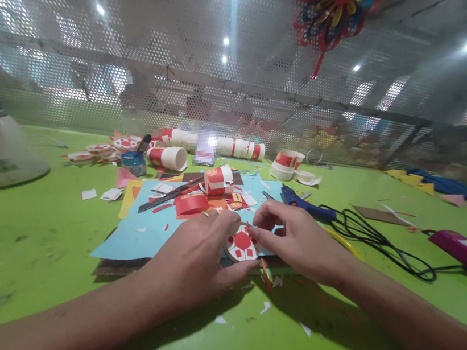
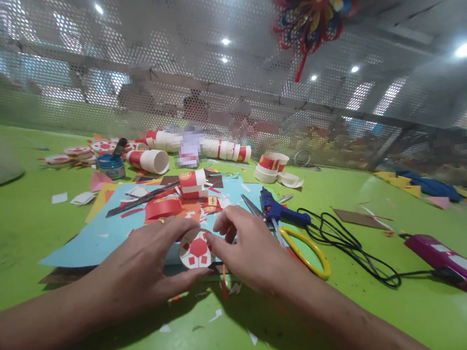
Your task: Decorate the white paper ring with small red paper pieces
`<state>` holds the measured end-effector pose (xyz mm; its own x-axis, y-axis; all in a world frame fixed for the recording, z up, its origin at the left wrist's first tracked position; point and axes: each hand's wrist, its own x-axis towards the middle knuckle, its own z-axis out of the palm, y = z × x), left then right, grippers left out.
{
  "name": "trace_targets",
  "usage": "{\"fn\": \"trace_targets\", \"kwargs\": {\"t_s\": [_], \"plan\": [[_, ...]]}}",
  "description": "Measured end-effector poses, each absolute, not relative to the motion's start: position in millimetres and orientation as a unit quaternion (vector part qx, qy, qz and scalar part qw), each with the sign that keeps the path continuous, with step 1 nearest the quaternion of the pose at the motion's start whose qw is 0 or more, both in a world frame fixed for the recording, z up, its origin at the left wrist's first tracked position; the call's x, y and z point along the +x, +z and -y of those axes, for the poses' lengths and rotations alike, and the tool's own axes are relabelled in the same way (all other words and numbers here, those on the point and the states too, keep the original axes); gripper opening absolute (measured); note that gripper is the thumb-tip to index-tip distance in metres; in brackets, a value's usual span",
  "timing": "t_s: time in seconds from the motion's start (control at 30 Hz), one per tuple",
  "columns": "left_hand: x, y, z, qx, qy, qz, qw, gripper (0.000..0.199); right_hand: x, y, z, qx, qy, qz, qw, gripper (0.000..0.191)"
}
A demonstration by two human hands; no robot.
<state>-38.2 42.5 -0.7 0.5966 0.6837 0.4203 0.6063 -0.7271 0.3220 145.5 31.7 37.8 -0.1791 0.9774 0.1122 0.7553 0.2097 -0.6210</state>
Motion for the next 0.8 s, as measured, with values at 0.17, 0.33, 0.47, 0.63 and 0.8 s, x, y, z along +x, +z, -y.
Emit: {"fn": "trace_targets", "kwargs": {"t_s": [0.17,0.33,0.47,0.63,0.8], "plan": [[-37.8,0.0,-43.8,0.892,0.263,-0.361,0.069,0.029,145.1,39.4,-30.3,-0.584,0.216,0.744,0.243,0.011],[-37.7,1.6,-42.6,0.892,0.262,-0.360,0.074,0.025,145.9,40.2,-29.9,-0.580,0.206,0.748,0.248,0.011],[-38.1,1.3,-42.6,0.892,0.261,-0.360,0.075,0.025,147.6,41.9,-29.8,-0.576,0.234,0.736,0.268,0.013],[-37.3,0.6,-42.9,0.890,0.262,-0.364,0.082,0.027,147.5,42.7,-29.9,-0.573,0.237,0.734,0.277,0.013],[-36.2,-2.0,-43.1,0.892,0.274,-0.352,0.069,0.025,145.7,39.4,-31.4,-0.572,0.230,0.737,0.276,0.012]]}}
